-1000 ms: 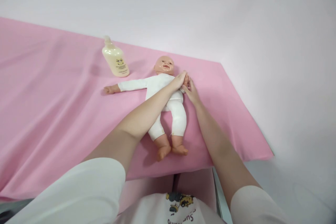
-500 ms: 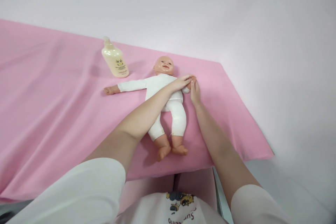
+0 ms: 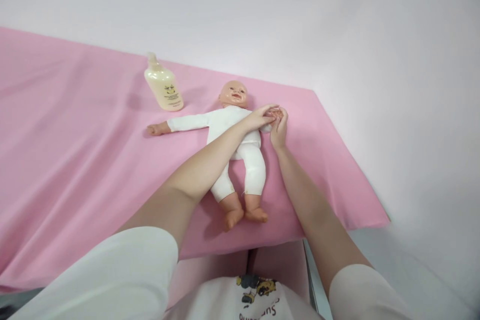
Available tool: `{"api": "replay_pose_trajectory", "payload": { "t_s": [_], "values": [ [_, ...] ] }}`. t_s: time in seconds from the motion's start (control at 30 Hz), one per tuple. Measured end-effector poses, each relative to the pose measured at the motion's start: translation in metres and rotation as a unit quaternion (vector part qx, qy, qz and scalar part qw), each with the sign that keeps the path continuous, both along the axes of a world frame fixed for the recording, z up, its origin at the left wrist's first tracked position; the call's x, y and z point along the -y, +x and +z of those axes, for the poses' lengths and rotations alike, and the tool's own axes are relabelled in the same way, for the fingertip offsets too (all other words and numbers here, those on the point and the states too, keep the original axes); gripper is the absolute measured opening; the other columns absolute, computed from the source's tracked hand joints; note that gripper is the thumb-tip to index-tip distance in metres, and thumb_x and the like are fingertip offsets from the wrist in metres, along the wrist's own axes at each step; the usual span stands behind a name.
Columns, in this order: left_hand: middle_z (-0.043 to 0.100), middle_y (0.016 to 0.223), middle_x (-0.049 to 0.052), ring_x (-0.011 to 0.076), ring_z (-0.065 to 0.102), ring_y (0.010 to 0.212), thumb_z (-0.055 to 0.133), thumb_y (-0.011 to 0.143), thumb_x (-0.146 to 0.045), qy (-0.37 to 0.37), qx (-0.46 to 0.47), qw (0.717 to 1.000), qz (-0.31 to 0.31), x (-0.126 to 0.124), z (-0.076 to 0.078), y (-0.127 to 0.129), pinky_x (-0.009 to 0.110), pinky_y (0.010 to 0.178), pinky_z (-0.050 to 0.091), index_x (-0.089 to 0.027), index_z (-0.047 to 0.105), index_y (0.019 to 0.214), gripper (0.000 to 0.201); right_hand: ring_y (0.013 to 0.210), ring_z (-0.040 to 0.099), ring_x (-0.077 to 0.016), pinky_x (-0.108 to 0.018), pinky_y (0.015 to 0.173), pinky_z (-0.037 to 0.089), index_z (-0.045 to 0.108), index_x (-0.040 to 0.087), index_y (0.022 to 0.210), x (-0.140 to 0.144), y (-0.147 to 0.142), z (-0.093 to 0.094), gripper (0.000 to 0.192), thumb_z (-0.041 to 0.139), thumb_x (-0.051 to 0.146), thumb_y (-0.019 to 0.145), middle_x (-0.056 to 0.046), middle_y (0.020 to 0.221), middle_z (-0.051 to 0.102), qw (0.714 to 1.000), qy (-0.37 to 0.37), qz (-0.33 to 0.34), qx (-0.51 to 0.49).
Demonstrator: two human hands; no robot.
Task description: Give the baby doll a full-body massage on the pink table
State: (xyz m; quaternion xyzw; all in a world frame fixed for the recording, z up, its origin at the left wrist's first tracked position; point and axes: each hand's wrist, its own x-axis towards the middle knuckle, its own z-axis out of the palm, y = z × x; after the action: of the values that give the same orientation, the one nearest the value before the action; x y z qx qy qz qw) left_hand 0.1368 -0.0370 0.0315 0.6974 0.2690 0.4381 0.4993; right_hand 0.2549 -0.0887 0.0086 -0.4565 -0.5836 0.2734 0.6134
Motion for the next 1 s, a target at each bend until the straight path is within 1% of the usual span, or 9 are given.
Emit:
{"api": "replay_pose_trajectory", "payload": {
  "t_s": [0.13,0.27,0.37,0.5,0.7,0.77,0.83,0.93,1.0],
  "values": [
    [0.062,0.133,0.018,0.0263,0.061,0.123,0.072,0.075,-0.023,0.013,0.008,1.0,0.003,-0.002,-0.001,0.0,0.04,0.108,0.045,-0.01,0.056,0.133,0.062,0.136,0.054,-0.0225,-0.045,0.119,0.04,0.043,0.024,0.14,-0.002,0.0,-0.004,0.049,0.034,0.05,0.099,-0.013,0.142,0.055,0.998,0.044,-0.012,0.042],
    [0.065,0.13,0.015,0.0261,0.059,0.123,0.072,0.077,-0.032,0.028,-0.031,0.998,0.044,0.001,0.0,-0.003,0.04,0.109,0.042,-0.012,0.06,0.129,0.057,0.13,0.058,-0.0224,-0.044,0.116,0.043,0.049,0.024,0.134,-0.003,0.0,-0.007,0.045,0.045,0.046,0.094,-0.012,0.135,0.06,0.994,0.074,-0.002,0.086],
    [0.069,0.122,0.012,0.0252,0.061,0.119,0.073,0.077,-0.038,0.043,-0.065,0.996,0.038,0.005,0.003,-0.005,0.039,0.109,0.042,-0.013,0.064,0.124,0.054,0.123,0.063,-0.022,-0.042,0.113,0.047,0.053,0.023,0.126,-0.005,-0.002,-0.009,0.041,0.053,0.04,0.089,-0.011,0.126,0.067,0.994,0.048,0.026,0.094],
    [0.072,0.107,0.01,0.0244,0.064,0.111,0.074,0.076,-0.043,0.055,-0.066,0.996,0.012,0.007,0.007,-0.005,0.037,0.107,0.043,-0.014,0.07,0.106,0.042,0.12,0.065,-0.0251,-0.044,0.113,0.047,0.056,0.02,0.118,-0.009,-0.002,-0.011,0.04,0.062,0.037,0.082,-0.012,0.121,0.07,0.995,0.007,0.047,0.082],
    [0.071,0.103,0.008,0.0213,0.064,0.104,0.065,0.083,-0.045,0.041,-0.045,0.997,0.051,0.001,0.0,0.0,0.035,0.103,0.044,-0.015,0.068,0.097,0.033,0.131,0.059,-0.0274,-0.044,0.115,0.045,0.052,0.021,0.131,-0.011,0.0,-0.011,0.06,0.07,0.044,0.078,-0.012,0.133,0.065,0.99,0.002,0.102,0.094],
    [0.07,0.099,0.006,0.0197,0.063,0.1,0.06,0.087,-0.045,0.023,-0.041,0.996,0.073,-0.001,-0.003,0.002,0.034,0.101,0.045,-0.015,0.065,0.098,0.032,0.134,0.057,-0.0273,-0.043,0.115,0.045,0.051,0.019,0.135,-0.013,0.001,-0.013,0.065,0.065,0.053,0.082,-0.014,0.135,0.063,0.99,0.012,0.106,0.095],
    [0.069,0.098,0.006,0.019,0.063,0.1,0.058,0.089,-0.043,0.007,-0.036,0.995,0.09,-0.003,-0.006,0.003,0.033,0.101,0.045,-0.015,0.063,0.103,0.031,0.138,0.053,-0.0246,-0.04,0.118,0.042,0.05,0.018,0.138,-0.015,0.001,-0.016,0.068,0.05,0.065,0.089,-0.014,0.139,0.061,0.99,0.017,0.099,0.099],
    [0.067,0.102,0.007,0.0201,0.064,0.104,0.062,0.087,-0.041,-0.008,-0.039,0.994,0.099,-0.003,-0.008,0.002,0.033,0.102,0.045,-0.015,0.059,0.114,0.037,0.14,0.051,-0.0214,-0.038,0.12,0.038,0.051,0.018,0.14,-0.02,0.001,-0.021,0.077,0.025,0.074,0.094,-0.013,0.142,0.06,0.991,0.006,0.077,0.106],
    [0.067,0.106,0.008,0.0217,0.063,0.109,0.067,0.083,-0.039,-0.01,-0.052,0.994,0.096,-0.003,-0.009,0.0,0.034,0.104,0.045,-0.015,0.057,0.12,0.045,0.136,0.055,-0.0233,-0.039,0.119,0.04,0.055,0.016,0.137,-0.022,0.003,-0.024,0.084,0.019,0.077,0.093,-0.015,0.138,0.063,0.992,-0.014,0.063,0.11]
  ]
}}
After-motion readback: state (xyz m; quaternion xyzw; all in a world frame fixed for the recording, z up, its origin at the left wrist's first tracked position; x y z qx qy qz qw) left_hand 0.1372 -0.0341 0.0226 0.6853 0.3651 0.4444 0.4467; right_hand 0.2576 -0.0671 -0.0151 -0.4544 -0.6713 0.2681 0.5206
